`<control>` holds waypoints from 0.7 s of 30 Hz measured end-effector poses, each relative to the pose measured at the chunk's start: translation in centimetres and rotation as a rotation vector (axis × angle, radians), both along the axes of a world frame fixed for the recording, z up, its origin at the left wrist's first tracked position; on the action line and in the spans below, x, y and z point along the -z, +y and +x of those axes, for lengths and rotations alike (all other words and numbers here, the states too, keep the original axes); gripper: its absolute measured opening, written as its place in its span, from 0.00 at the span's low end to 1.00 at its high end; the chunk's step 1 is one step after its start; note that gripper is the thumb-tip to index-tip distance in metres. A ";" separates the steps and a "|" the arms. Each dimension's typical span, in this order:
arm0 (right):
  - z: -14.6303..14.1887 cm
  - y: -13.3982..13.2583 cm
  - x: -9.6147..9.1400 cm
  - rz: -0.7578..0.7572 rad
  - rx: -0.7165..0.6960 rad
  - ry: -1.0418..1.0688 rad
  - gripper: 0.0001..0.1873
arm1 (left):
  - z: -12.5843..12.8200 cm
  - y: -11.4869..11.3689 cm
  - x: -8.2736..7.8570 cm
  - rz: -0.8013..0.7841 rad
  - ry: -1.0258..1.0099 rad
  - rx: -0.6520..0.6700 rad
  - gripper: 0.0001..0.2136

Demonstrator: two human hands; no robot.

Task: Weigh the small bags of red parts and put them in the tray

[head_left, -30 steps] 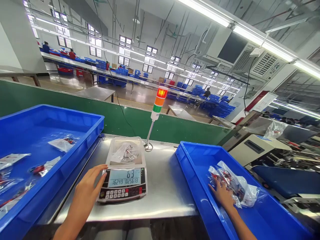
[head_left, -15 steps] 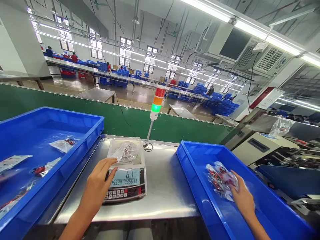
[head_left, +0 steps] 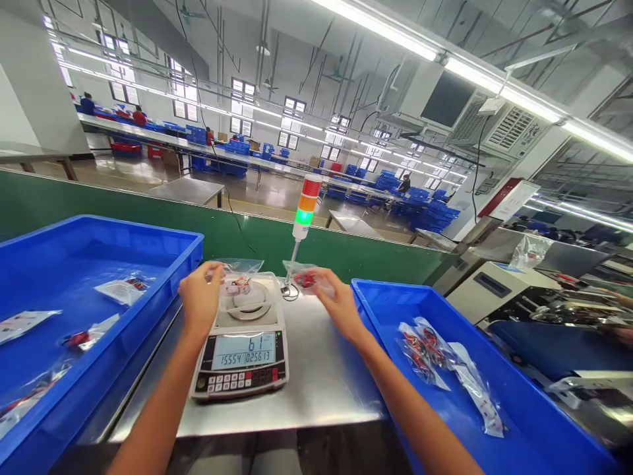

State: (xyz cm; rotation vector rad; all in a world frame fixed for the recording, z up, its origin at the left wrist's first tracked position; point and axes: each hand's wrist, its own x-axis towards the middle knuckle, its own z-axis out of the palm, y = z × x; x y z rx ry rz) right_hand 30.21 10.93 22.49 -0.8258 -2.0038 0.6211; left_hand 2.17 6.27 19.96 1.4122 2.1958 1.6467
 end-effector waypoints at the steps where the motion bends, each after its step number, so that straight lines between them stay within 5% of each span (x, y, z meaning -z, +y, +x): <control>1: -2.2 0.8 0.5 0.009 -0.072 -0.045 0.16 | -1.1 -0.4 -1.1 0.030 -0.067 -0.045 0.14; 6: -9.2 2.9 3.7 0.047 -0.236 -0.318 0.25 | -6.5 -5.0 -3.8 0.140 -0.129 -0.370 0.18; 10: -7.8 1.7 4.7 -0.014 -0.359 -0.340 0.38 | -9.2 -8.3 -3.2 0.068 -0.045 -0.460 0.27; 14: 0.4 2.2 4.7 -0.010 -0.185 -0.267 0.33 | -8.9 -9.9 -1.2 -0.013 0.114 -0.408 0.33; 17: 9.6 4.8 5.8 0.083 0.236 -0.277 0.28 | -6.6 -10.2 1.3 -0.066 0.048 -0.250 0.29; 19: 16.4 6.4 7.7 0.099 0.563 -0.329 0.34 | -4.5 -10.2 3.3 -0.105 -0.054 -0.082 0.26; 21: 22.6 6.7 10.5 -0.040 0.902 -0.441 0.43 | -2.7 -10.2 5.4 -0.131 -0.133 0.061 0.26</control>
